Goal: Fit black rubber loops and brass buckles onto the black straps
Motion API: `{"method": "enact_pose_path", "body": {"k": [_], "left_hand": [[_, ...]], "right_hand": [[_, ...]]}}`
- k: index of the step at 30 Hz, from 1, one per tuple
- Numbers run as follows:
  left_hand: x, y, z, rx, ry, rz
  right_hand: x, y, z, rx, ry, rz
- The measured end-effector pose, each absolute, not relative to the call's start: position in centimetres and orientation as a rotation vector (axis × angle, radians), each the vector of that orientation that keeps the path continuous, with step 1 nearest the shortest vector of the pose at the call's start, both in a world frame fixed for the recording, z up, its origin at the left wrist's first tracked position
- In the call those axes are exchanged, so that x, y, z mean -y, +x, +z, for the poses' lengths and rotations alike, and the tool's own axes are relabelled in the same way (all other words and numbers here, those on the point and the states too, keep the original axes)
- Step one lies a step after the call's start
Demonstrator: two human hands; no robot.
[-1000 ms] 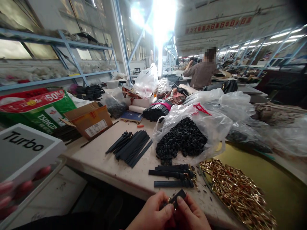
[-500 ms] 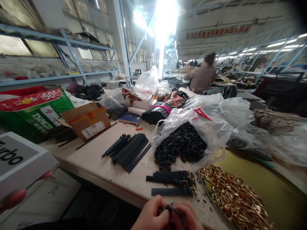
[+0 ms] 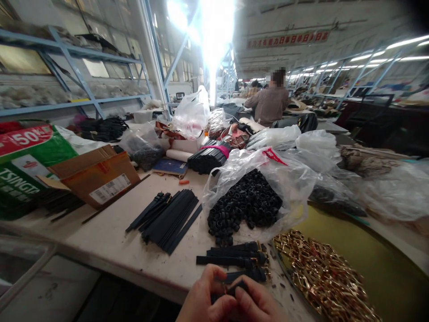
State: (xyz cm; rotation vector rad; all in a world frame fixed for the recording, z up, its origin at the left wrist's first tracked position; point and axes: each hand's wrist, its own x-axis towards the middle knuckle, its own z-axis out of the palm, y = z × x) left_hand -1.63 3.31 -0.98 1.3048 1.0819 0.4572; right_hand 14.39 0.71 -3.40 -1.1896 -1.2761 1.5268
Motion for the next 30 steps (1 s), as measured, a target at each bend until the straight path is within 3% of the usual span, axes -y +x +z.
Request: {"method": "enact_pose_path", "body": {"k": [2, 5, 7, 13, 20, 26, 30], "left_hand": [[-3.6, -1.6, -0.9, -1.040, 1.343, 0.452], [-3.7, -1.8, -1.3, -1.088, 1.370, 0.426], [-3.7, -1.9, -1.9, -1.127, 1.360, 0.464], [-3.3, -2.4, -2.5, -1.151, 1.377, 0.524], [-3.0, -1.6, -0.9, -1.183, 1.274, 0.720], [-3.0, -0.9, -0.6, -1.147, 1.350, 0.733], [-1.9, -1.2, -0.8, -1.187, 1.439, 0.680]], "right_hand": [[-3.1, 16.5, -2.3, 1.548, -1.305, 1.418], [-7.5, 19.4, -1.9, 1.788, -1.810, 0.717], [-10.0, 20.6, -2.5, 1.783, -1.970, 0.483], [-12.3, 20.6, -4.3, 1.803, -2.012, 0.378], [-8.3, 19.1, -2.2, 1.754, -1.789, 0.632], [-2.6, 15.2, -1.6, 1.347, -1.300, 1.469], [-1.0, 14.6, -1.5, 1.145, -1.221, 1.590]]}}
